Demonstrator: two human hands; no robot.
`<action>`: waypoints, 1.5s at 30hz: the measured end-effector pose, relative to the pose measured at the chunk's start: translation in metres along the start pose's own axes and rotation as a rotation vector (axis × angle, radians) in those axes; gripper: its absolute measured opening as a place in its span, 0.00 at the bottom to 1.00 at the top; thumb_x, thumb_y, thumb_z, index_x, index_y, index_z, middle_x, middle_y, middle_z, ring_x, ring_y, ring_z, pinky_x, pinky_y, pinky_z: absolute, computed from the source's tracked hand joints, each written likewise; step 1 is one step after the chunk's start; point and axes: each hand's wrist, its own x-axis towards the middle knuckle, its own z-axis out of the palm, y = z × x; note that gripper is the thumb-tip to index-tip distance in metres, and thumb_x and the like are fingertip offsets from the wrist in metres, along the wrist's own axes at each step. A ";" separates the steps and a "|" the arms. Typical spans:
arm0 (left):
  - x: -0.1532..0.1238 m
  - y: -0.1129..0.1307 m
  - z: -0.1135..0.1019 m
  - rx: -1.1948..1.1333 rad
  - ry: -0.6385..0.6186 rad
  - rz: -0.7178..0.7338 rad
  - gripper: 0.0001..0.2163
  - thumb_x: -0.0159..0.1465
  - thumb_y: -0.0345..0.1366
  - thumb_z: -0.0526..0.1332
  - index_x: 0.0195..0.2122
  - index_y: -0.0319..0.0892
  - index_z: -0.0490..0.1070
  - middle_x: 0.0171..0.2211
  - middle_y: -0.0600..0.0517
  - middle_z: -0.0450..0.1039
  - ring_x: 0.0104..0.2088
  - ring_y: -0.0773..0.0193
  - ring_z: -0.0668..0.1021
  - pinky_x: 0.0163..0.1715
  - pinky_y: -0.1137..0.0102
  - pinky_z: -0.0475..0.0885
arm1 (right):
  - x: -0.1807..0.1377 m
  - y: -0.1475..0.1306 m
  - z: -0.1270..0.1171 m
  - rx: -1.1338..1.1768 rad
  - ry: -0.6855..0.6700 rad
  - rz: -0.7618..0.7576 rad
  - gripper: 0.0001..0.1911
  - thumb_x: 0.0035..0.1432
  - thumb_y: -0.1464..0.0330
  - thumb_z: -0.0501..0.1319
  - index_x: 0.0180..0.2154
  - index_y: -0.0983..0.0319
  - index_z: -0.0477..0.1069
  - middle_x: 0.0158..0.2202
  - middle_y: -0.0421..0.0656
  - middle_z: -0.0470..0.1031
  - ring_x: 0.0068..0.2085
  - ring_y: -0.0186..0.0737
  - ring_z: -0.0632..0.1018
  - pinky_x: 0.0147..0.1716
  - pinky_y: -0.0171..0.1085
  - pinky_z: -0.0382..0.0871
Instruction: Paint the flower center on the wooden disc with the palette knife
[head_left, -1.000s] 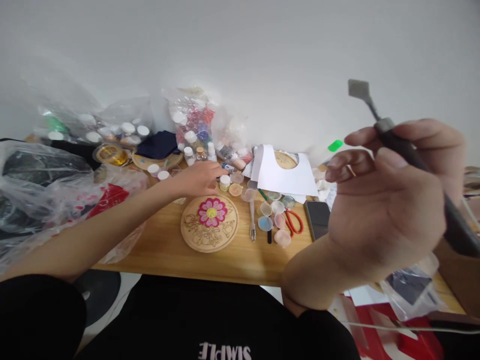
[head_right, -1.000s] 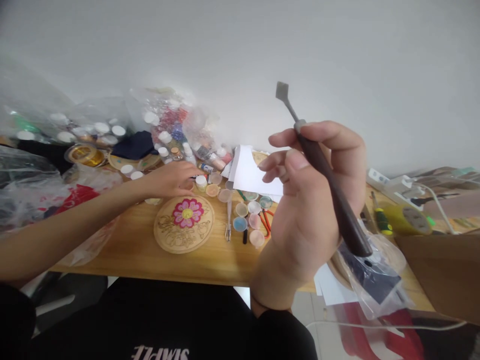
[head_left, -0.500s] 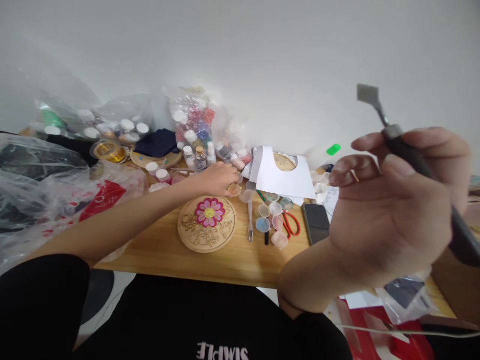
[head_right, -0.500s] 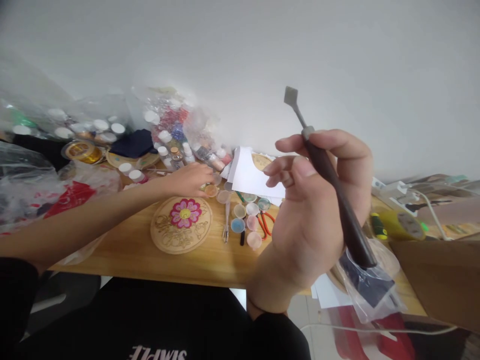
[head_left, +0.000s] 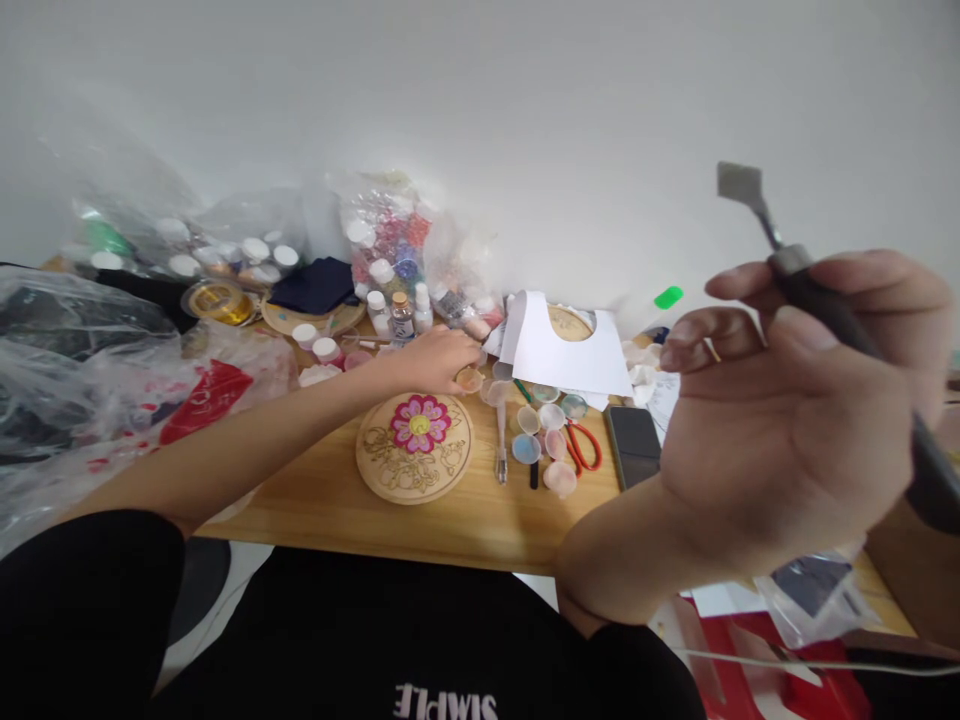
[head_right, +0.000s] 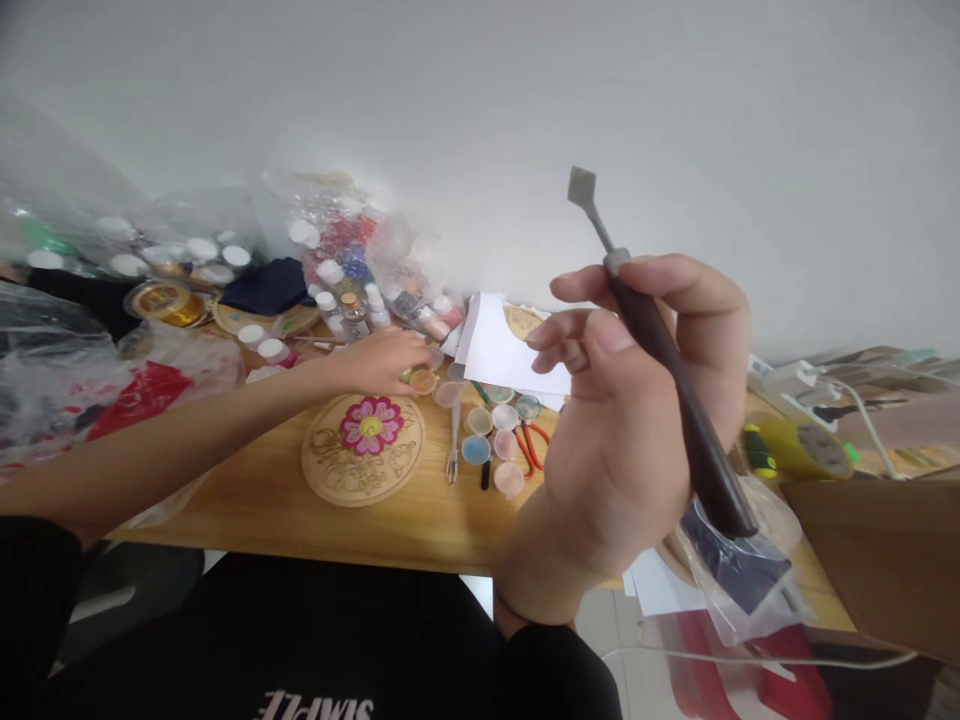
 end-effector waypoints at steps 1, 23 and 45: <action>0.000 0.000 -0.001 -0.003 -0.002 -0.009 0.10 0.59 0.38 0.64 0.41 0.40 0.75 0.42 0.44 0.79 0.44 0.53 0.78 0.41 0.65 0.65 | 0.000 0.000 0.000 -0.001 0.000 -0.002 0.14 0.51 0.77 0.57 0.34 0.54 0.75 0.32 0.38 0.76 0.28 0.36 0.73 0.26 0.43 0.66; -0.094 0.018 -0.045 -0.680 0.461 -0.250 0.15 0.58 0.43 0.66 0.43 0.42 0.75 0.44 0.48 0.81 0.44 0.56 0.81 0.44 0.63 0.75 | -0.013 0.022 0.029 -0.093 -0.116 0.063 0.10 0.54 0.77 0.60 0.36 0.57 0.71 0.33 0.38 0.77 0.27 0.33 0.76 0.25 0.37 0.69; -0.160 -0.003 0.002 -0.784 0.958 -0.407 0.12 0.63 0.34 0.62 0.47 0.49 0.69 0.45 0.51 0.80 0.44 0.58 0.82 0.45 0.61 0.80 | -0.088 0.090 0.131 -0.547 -0.697 -0.266 0.14 0.59 0.69 0.65 0.47 0.53 0.70 0.42 0.43 0.80 0.42 0.45 0.82 0.42 0.45 0.79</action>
